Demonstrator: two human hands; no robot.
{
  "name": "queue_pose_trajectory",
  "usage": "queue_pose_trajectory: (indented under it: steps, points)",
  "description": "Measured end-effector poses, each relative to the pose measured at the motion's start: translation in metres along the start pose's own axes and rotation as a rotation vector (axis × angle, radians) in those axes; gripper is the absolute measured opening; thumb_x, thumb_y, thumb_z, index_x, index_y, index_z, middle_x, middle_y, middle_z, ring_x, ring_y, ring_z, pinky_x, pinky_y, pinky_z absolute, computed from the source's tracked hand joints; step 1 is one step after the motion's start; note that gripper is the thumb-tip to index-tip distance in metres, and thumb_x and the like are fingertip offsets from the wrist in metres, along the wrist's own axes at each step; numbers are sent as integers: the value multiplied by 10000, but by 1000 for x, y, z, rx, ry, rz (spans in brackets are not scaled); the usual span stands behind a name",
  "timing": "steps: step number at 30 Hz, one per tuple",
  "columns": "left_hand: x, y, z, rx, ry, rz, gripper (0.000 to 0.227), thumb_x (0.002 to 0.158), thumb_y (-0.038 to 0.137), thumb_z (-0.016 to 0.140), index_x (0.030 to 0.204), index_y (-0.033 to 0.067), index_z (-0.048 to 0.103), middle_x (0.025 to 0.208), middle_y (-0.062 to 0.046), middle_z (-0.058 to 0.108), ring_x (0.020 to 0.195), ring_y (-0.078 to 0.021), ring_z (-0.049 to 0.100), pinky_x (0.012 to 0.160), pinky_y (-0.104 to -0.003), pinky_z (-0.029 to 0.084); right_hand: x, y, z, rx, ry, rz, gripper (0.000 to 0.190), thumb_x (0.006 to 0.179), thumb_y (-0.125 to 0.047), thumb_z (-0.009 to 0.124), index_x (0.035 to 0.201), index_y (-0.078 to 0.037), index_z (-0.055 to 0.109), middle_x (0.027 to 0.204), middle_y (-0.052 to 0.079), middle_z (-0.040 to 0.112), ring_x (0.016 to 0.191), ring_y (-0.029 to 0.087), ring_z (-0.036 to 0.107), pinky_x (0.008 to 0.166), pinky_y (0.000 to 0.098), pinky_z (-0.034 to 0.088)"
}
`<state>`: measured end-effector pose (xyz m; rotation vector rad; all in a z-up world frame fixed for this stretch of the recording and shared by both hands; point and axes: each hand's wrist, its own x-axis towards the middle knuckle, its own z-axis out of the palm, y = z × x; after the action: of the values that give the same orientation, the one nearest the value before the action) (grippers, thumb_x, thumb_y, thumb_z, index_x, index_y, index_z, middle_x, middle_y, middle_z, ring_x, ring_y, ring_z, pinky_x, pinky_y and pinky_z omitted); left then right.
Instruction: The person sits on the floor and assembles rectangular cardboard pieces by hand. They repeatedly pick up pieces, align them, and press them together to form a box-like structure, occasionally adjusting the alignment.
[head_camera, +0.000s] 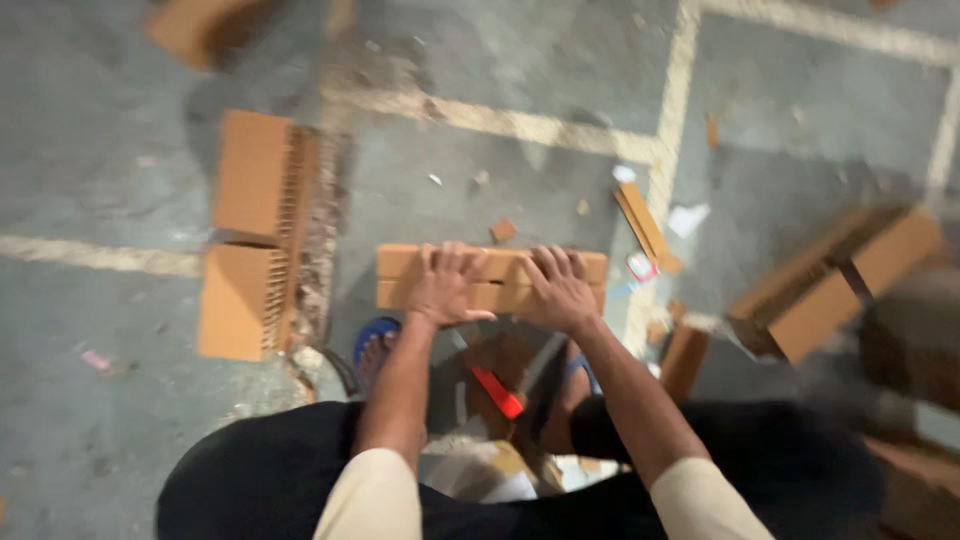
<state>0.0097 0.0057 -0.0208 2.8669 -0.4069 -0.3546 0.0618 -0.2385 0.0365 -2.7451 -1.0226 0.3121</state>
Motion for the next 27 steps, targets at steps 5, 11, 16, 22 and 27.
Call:
queue_pose_trajectory:
  steps: [5, 11, 16, 22, 27]
  points:
    - [-15, 20, 11, -23, 183, -101, 980, 788, 787, 601, 1576, 268, 338, 1536, -79, 370, 1537, -323, 178, 1173, -758, 80, -11, -14, -1, -45, -239, 156, 1276, 554, -653, 877, 1555, -149, 267, 1591, 163, 276, 1511, 361, 176, 1181, 647, 71]
    - [-22, 51, -5, -59, 159, -361, 893, 862, 620, 651, 1588, 240, 296, 1696, -78, 185, 1571, -299, 86, 1166, -765, 4, -49, -41, 34, 206, 327, 369, 1007, 812, -555, 782, 1600, -132, 319, 1672, 195, 279, 1554, 373, 232, 1210, 656, 128]
    - [-61, 40, -12, -225, 267, -631, 874, 896, 500, 671, 1604, 159, 287, 1697, -116, 192, 1568, -353, 128, 1128, -766, 145, -111, -32, 45, 132, 309, 509, 887, 808, -498, 792, 1514, -123, 407, 1585, 183, 380, 1483, 379, 312, 1154, 649, 215]
    - [-70, 27, -36, -525, 462, -935, 840, 902, 477, 698, 1580, 127, 345, 1620, -161, 334, 1521, -398, 257, 1104, -783, 241, -135, -4, 42, 337, 501, 797, 785, 830, -465, 766, 1481, -122, 492, 1461, 197, 515, 1364, 411, 465, 1120, 536, 361]
    - [-76, 29, -35, -607, 549, -953, 809, 876, 441, 715, 1535, 108, 385, 1592, -155, 404, 1498, -368, 311, 1087, -778, 260, -119, -2, 46, 387, 477, 886, 790, 824, -474, 773, 1459, -88, 503, 1401, 217, 570, 1322, 406, 502, 1125, 529, 357]
